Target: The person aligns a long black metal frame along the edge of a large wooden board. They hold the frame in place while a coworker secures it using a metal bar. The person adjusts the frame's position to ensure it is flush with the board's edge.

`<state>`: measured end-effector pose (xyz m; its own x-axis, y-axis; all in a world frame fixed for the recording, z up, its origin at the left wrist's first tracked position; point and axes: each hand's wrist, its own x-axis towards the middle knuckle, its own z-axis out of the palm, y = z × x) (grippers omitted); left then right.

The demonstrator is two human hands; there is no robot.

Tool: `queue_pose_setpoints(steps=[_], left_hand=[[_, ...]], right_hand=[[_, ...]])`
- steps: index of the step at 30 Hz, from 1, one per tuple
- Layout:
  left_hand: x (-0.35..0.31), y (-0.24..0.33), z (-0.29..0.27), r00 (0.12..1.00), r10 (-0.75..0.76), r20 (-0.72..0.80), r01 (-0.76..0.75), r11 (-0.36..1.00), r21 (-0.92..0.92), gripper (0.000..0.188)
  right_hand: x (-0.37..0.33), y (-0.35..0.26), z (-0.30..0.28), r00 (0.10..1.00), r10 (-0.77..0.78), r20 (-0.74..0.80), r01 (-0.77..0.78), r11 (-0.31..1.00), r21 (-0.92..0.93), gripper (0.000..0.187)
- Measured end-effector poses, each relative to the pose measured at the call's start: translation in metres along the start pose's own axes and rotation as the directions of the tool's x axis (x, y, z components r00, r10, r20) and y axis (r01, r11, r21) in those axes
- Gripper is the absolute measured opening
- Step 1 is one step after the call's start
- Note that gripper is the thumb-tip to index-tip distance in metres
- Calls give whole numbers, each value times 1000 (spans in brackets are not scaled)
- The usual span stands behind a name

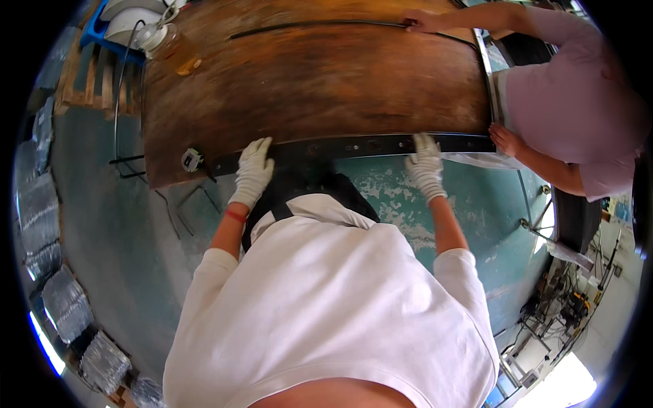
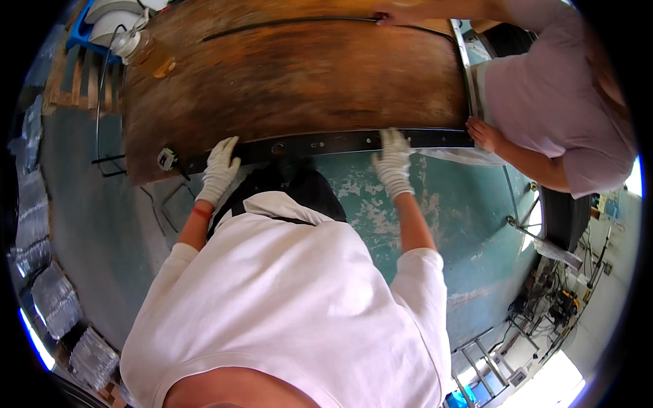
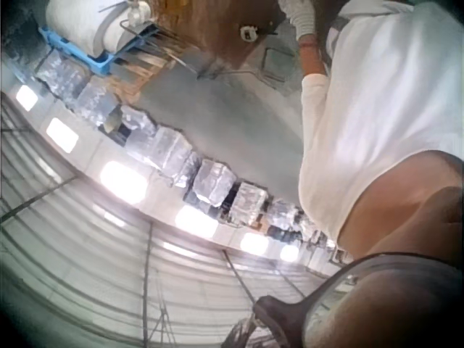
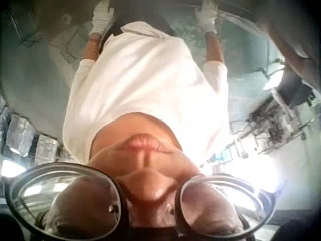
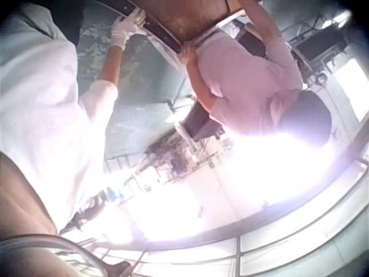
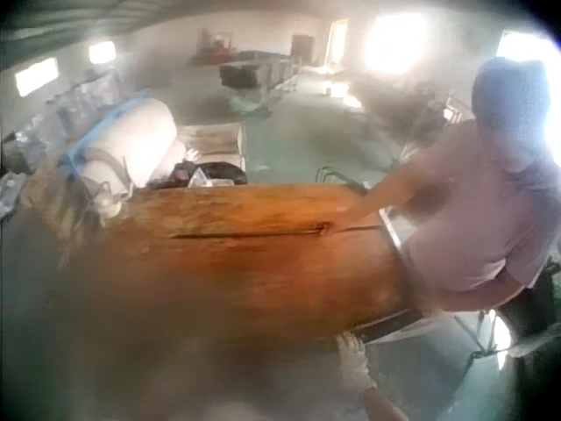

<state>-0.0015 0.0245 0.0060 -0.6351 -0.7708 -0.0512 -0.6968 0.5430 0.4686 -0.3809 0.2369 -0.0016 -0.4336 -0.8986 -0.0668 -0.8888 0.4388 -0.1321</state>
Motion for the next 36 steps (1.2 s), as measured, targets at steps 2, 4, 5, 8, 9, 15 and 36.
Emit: queue_pose_setpoints(steps=[2, 4, 5, 8, 9, 15, 36], left_hand=[[-16, -15, -1, 999, -35, -41, 35, 999, 5, 54], [-26, -27, 1, 997, -58, -55, 59, 998, 7, 54], [-27, -27, 1, 997, -54, -53, 53, 999, -11, 54], [-26, -26, -2, 997, -60, -49, 58, 998, -39, 54], [-24, -24, -3, 997, -66, -41, 64, 997, -45, 54], [-11, -19, -5, 999, 2, -47, -3, 1000, -15, 55], [17, -39, -18, 974, -19, 226, 7, 998, 56, 40]], right_hand=[[-9, -42, 3, 981, -176, -84, 188, 970, 153, 61], [-9, -87, -7, 975, -223, 24, 211, 949, 233, 57], [-10, -101, -3, 966, -259, 11, 249, 939, 235, 58], [-4, -138, 5, 937, -350, 19, 335, 909, 248, 64], [-2, -146, 6, 937, -348, 12, 335, 911, 240, 67], [5, -159, 19, 957, -283, 58, 271, 949, 159, 78], [5, -169, 18, 984, -168, 55, 150, 958, 244, 75]])
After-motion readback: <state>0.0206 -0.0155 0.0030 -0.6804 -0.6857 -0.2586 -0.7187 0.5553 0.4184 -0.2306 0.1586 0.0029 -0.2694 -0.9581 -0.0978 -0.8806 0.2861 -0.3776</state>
